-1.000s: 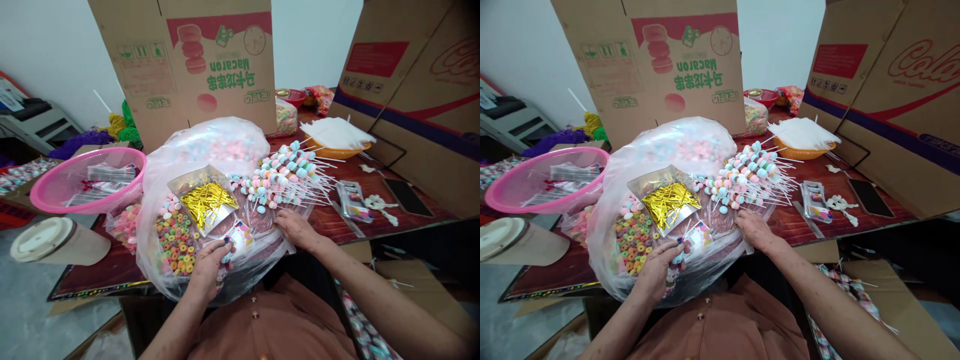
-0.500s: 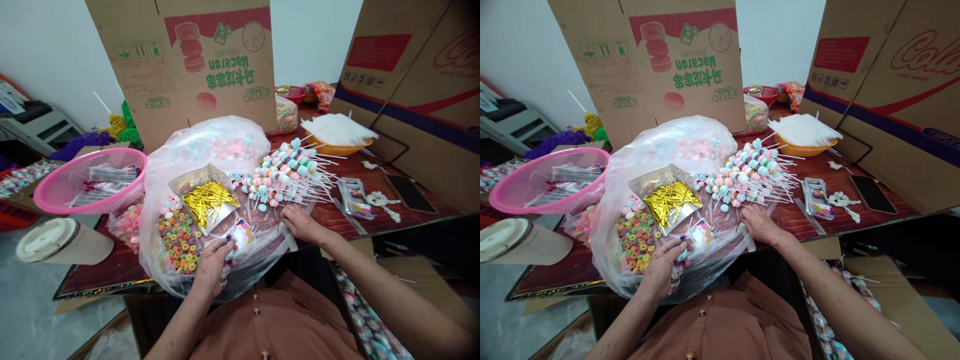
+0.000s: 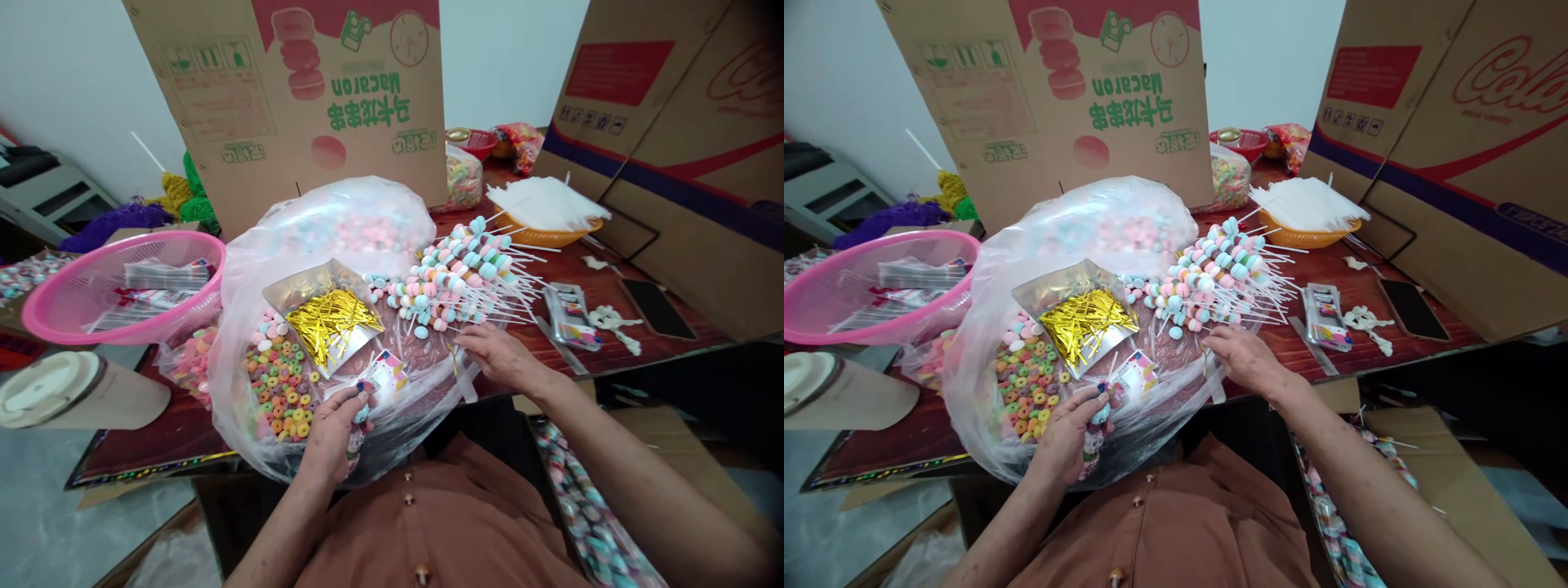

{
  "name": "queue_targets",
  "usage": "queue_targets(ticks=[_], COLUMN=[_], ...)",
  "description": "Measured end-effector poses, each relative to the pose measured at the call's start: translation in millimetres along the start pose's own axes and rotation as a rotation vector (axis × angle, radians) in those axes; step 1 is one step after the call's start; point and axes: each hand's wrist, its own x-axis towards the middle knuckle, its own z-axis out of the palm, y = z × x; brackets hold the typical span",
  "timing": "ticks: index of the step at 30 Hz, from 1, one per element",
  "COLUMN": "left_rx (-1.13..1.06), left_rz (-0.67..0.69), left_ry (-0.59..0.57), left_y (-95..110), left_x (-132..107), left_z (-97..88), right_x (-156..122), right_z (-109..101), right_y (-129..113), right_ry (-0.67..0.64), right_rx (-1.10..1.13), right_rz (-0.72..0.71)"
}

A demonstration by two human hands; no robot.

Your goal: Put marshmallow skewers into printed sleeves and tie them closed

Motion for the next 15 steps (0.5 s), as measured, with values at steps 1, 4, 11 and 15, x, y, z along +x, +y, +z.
queue_targets(ticks=[1, 4, 11, 15], left_rx=[0.004, 0.009, -0.013, -0.159], left_rz=[-0.004, -0.015, -0.031, -0.019], left_ry=[-0.004, -0.021, -0.025, -0.152], left_y=[-0.8, -1.4, 6.0, 9.1], left_x=[-0.2, -1.5, -8.1, -11.3], left_z=[0.6, 5.2, 10.7, 22.2], right_x=[-0.2, 3.2, 5.6, 12.0], right_z=[1.2, 6.4, -8.5, -4.8], right_y=[6.2, 12.5, -22.3, -86.2], right_ry=[-0.054, -0.158, 0.045, -0.07], right_rx=[-0.017, 0.035, 0.409, 0.919], right_rz=[-0.033, -0.084, 0.007, 0.201])
